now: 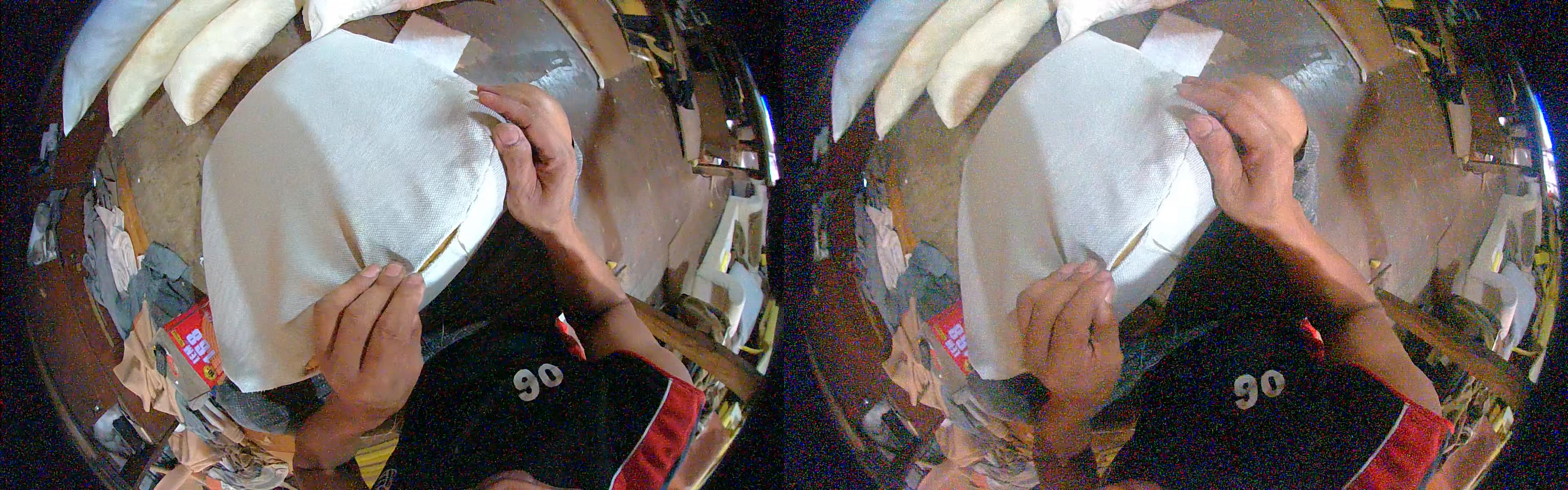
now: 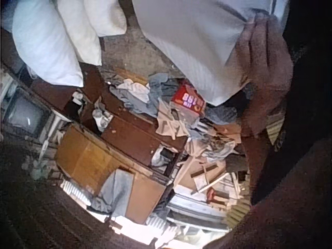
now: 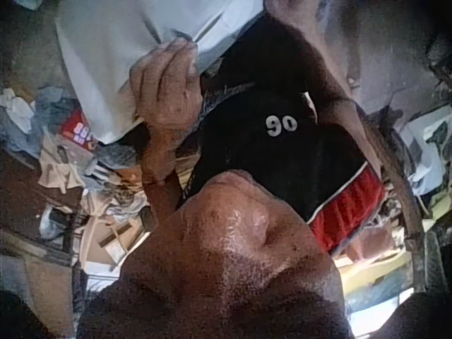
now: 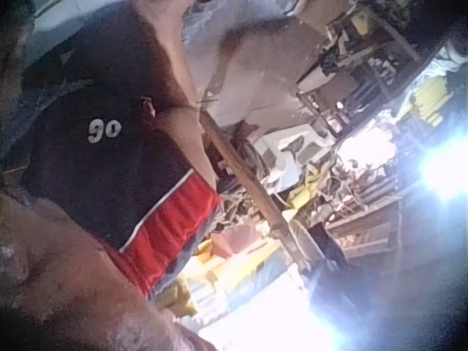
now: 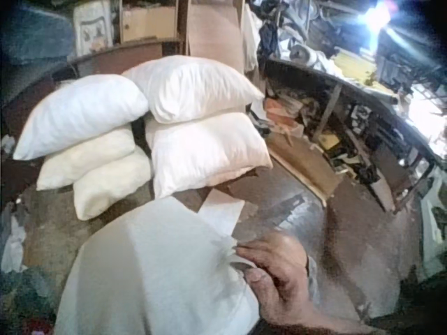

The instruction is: The person hand-sews the opening of a white pillow using a needle and thread. They repeatedly insert the needle through the fabric and pull the thread to close the seam.

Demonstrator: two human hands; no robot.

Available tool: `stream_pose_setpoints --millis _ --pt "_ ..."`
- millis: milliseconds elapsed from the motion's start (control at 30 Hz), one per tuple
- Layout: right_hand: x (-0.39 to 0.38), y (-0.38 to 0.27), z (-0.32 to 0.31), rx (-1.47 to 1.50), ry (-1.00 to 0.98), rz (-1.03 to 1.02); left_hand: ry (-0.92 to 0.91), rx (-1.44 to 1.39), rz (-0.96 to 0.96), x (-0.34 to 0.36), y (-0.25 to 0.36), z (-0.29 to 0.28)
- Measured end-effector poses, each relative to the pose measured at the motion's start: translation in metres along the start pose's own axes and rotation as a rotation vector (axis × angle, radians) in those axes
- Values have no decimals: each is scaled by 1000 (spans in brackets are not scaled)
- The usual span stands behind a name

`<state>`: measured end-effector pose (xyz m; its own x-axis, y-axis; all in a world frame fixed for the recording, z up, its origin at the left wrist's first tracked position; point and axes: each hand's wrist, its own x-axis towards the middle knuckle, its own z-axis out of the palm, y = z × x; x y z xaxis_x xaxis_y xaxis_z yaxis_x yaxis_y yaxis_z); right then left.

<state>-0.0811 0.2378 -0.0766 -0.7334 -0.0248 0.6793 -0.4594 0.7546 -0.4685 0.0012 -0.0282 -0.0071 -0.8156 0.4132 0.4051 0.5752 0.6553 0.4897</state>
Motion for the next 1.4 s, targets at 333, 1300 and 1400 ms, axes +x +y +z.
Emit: stream_pose_setpoints --millis 333,1300,1400 --pt "-7 -13 -1 38 1 81 45 73 -63 0 -2 2" --pt "16 -102 -19 80 -372 -432 58 220 -60 -12 -7 -30" --pt "19 -103 -21 12 -387 -493 95 312 17 -13 -7 -30"
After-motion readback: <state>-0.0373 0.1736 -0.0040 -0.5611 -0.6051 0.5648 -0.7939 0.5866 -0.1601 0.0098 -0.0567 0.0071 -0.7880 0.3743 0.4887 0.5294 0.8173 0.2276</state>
